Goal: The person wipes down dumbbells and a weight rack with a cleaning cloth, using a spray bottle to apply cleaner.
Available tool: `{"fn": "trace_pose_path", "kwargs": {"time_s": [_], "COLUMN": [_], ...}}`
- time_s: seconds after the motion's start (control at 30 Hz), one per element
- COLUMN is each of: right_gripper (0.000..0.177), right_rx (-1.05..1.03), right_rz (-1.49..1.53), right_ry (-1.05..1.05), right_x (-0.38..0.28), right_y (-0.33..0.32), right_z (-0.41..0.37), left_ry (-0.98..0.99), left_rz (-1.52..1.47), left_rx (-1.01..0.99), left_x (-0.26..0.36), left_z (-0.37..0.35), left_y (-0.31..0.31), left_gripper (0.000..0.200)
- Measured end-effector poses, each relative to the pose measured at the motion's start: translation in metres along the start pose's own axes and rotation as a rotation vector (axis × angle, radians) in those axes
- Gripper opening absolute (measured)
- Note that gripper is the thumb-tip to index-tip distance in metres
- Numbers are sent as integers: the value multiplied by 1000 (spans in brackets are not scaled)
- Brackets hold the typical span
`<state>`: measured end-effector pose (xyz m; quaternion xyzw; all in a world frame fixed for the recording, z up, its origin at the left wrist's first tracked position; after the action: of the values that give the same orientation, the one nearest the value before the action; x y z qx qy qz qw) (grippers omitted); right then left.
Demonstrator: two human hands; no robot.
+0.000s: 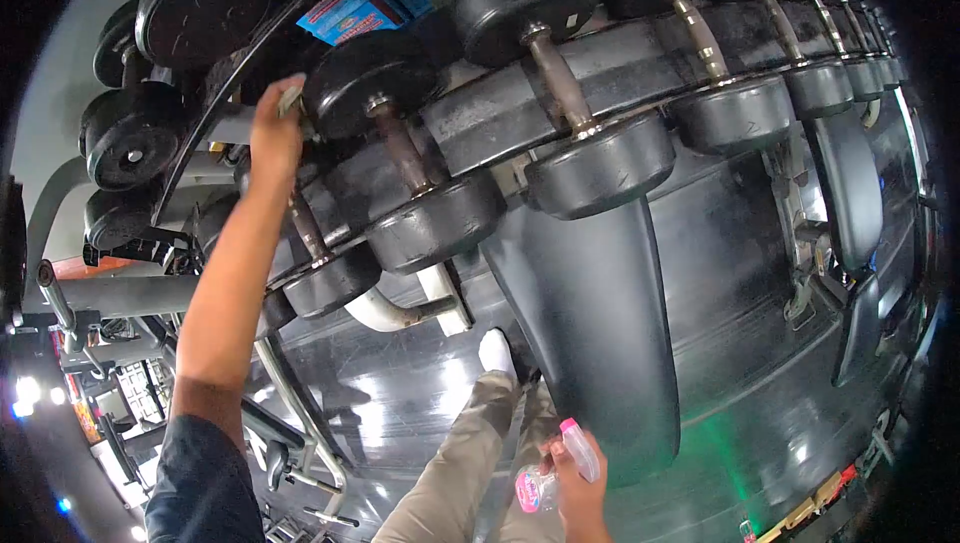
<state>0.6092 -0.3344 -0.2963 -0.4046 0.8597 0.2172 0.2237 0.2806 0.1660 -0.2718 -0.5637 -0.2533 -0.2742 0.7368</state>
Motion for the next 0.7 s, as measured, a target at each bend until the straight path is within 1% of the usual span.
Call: {"fn": "trace_pose_path", "kwargs": {"time_s": [0.07,0.13,0.23,0.33,0.37,0.43,0.47,0.5,0.53,0.6,0.67,0.7], "right_gripper": [27,27,26,23,23,22,22,22,22,23,23,23], "right_rx": [-2,-21,-44,-71,-74,-76,-78,-81,-85,-70,-63,-63], "right_rz": [-9,-18,-13,-34,-23,-1,4,6,8,10,10,7], "right_ry": [9,5,10,-8,-1,21,20,21,22,18,11,11], "right_x": [0,2,6,8,8,7,9,12,14,14,13,12], "right_y": [1,4,10,16,19,23,22,20,19,16,12,9], "right_z": [-3,-2,-2,-1,0,0,2,4,4,4,4,4], "left_ry": [-288,-606,-165,574,661,605,573,362,127,-243,-506,-639], "left_rz": [-260,-481,-448,-53,-64,-84,-92,-235,-301,-404,-513,-565], "left_rx": [-120,-187,-497,-382,-398,-375,-363,-416,-429,-477,-459,-449], "left_x": [-6,40,59,85,89,76,69,62,60,33,12,11], "left_z": [33,48,72,52,39,42,42,48,49,61,71,70], "left_y": [14,28,44,36,27,23,21,24,25,38,39,41], "left_gripper": [32,31,28,26,25,25,26,23,24,26,26,27]}}
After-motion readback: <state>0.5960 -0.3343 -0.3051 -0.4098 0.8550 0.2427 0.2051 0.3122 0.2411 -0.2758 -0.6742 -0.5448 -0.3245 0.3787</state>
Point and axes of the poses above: each hand's wrist, its own z-axis towards the middle knuckle, its own y-axis out of the palm, x = y × z, the point moved 4 cm from there along z, towards the middle knuckle, and after that the axes turned 2 degrees about -z, right-handed, at the moved point
